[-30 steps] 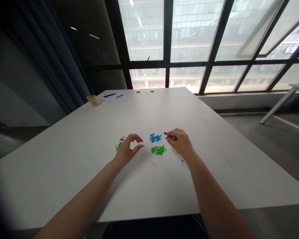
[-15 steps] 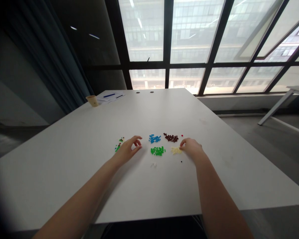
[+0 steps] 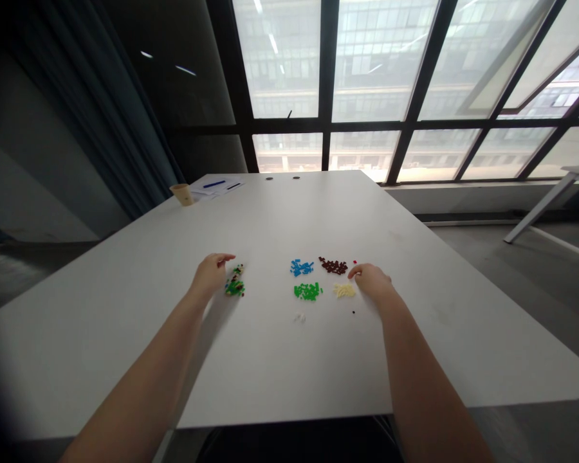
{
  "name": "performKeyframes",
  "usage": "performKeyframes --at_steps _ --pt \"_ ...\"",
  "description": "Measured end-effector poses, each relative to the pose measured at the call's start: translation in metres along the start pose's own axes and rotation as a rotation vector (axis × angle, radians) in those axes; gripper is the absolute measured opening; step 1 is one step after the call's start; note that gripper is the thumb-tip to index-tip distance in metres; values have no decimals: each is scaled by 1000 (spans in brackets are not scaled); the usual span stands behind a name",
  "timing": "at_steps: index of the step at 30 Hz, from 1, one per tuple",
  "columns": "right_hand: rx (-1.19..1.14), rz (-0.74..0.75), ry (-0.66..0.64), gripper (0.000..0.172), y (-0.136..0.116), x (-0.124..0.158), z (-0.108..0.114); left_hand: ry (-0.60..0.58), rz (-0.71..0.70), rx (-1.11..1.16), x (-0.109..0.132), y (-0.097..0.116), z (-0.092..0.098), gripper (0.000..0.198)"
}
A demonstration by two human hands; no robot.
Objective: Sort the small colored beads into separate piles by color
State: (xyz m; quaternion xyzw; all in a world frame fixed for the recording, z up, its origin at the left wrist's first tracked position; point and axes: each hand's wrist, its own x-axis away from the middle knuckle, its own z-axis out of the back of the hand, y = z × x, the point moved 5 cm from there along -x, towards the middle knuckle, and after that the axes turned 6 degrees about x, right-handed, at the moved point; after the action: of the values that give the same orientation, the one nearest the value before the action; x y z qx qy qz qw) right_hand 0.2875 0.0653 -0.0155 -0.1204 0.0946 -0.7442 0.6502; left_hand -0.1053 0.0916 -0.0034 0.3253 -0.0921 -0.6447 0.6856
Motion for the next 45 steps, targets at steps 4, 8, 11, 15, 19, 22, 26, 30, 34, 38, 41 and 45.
performKeyframes --at_steps 4,8,11,15,19,22,26,30,34,38,41,45 --pt "-44 -6 -16 30 -5 1 3 -72 55 -141 3 -8 -10 28" --pt "-57 0 -54 31 -10 3 3 -108 42 -217 9 0 -18 27" --pt "-64 -3 -72 31 -12 4 2 -116 29 -256 11 4 -20 26" --pt "-72 0 -77 32 -13 4 2 -134 20 -266 12 6 -22 20" --pt "-64 1 -69 31 -14 5 3 -146 2 -280 12 9 -22 19" --pt "-63 1 -66 31 -15 7 5 -146 -20 -297 13 11 -22 21" --pt "-64 7 -60 31 -17 9 7 -142 -8 -321 13 8 -23 21" --pt "-63 13 -64 31 -17 8 6 -144 -4 -342 13 8 -24 20" --pt "-75 23 -56 32 -15 6 4 -139 -17 -321 11 9 -25 21" --pt "-85 25 -39 32 -13 5 3 -120 -66 -153 9 13 -27 20" --pt "-81 30 -39 32 -15 6 3 -137 -136 43 12 22 -28 21" --pt "-81 66 -21 32 -22 8 5 -218 -227 274 23 45 -31 21"
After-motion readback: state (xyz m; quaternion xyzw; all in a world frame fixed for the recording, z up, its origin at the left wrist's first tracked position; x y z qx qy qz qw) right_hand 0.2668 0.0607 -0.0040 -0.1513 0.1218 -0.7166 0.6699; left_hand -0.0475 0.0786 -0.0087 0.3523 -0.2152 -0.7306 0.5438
